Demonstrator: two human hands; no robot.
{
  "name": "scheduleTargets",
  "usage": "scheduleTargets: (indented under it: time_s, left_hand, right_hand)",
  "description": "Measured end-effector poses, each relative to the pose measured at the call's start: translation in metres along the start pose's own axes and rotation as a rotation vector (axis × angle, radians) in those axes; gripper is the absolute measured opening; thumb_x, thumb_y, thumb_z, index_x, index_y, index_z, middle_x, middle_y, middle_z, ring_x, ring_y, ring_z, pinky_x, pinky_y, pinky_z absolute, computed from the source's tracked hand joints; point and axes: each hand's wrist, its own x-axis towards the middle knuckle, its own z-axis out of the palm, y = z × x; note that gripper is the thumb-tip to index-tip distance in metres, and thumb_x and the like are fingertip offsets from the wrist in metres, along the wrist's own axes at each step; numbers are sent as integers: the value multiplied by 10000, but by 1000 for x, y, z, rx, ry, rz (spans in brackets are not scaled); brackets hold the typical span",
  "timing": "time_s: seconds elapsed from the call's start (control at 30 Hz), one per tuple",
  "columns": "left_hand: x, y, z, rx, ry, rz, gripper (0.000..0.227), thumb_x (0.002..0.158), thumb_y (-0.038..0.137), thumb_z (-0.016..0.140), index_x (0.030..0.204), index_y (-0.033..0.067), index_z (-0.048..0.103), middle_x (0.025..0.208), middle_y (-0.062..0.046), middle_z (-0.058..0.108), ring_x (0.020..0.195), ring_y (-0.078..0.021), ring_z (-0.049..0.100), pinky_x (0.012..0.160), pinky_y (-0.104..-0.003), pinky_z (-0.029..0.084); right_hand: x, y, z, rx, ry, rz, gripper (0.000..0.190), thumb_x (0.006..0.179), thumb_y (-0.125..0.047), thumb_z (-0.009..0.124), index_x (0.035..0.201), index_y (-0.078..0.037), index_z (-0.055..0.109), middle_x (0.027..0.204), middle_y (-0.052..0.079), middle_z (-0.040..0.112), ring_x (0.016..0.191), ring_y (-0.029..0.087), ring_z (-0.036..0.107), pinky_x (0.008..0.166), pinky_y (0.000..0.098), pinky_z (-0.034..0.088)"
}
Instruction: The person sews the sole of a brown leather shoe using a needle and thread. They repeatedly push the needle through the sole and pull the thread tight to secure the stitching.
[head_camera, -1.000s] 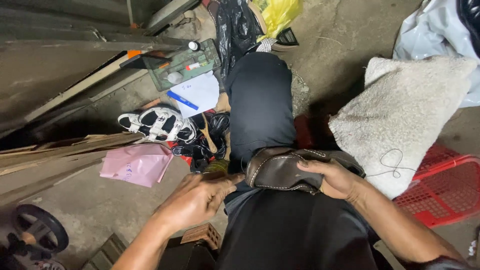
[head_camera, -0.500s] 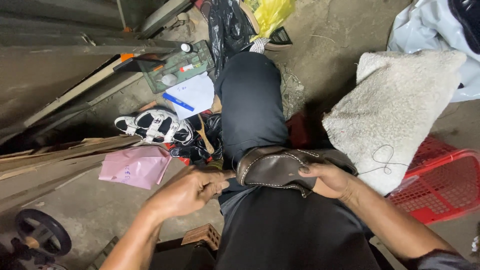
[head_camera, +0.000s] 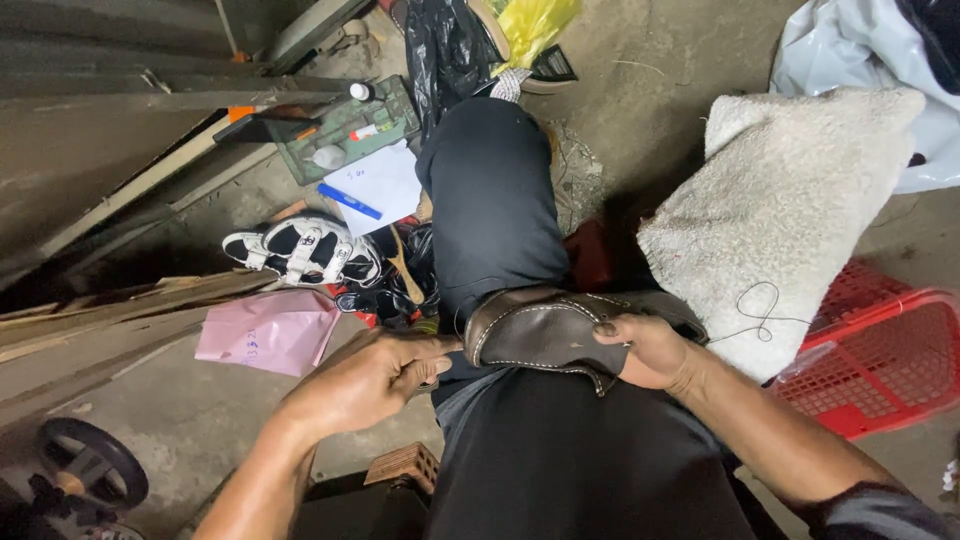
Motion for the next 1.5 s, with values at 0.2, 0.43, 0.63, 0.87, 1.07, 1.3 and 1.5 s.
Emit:
scheduleTargets:
  time_s: [0.2,0.43,0.63,0.87,1.07,1.3,1.5]
  left_hand:
    - [6,-6,-1,-43,17,2,376,1001,201,627,1361,102,681,1017,-132,829,494,-124,659,519,-239,563]
    - [-4,14,-8,-60,77,68,318,1006,194,595,1244,36,732,1057,-182,819,877,-295,804,839,-423,615]
    - [-5,2,-6,-13,167,156,353,965,310,613,1239,148,766,1111,-53,802,1008,-200,789,899,-353,587]
    - [-3,-17,2,25,188,50,413,959,251,561,1337,233,726,1381,82,742,1323,-72,661,1116,-259,462]
    - [0,-16,7,35,235,105,416,936,332,619,1301,180,749,1351,28,756,1287,-86,679,1103,-262,473]
    - [-8,1,11,-44,279,-8,411,907,336,651,1275,209,782,1334,58,792,1251,-39,691,1090,-235,471]
    - [-12,-4,15,-82,301,-27,400,904,344,654,1265,237,790,1333,67,788,1286,-53,684,1106,-246,475]
  right_hand:
    - [2,6,-15,-38,59,22,535,905,-81,534,1383,160,544,1406,288,591,1356,409,514,1170,636,305]
    - [4,-17,10,-111,132,65,514,958,-110,504,1398,155,537,1409,327,598,1336,445,546,1186,610,317]
    - [-57,-82,141,-1327,292,-116,314,948,-289,665,1119,-54,783,1052,69,765,995,176,691,899,340,517]
    - [-225,-132,76,-1335,1040,-497,345,988,-150,728,666,-64,640,950,99,753,967,164,710,814,292,569]
    - [-188,-110,117,-2175,989,-734,352,1118,-86,649,770,-34,667,622,53,578,592,219,564,757,447,496]
    - [-84,-62,129,-2522,469,-910,149,998,-45,661,1136,-1,692,990,87,516,887,264,483,728,410,465]
    - [-94,-70,142,-2524,462,-540,205,868,11,731,1033,-104,773,989,37,629,893,242,520,632,438,555]
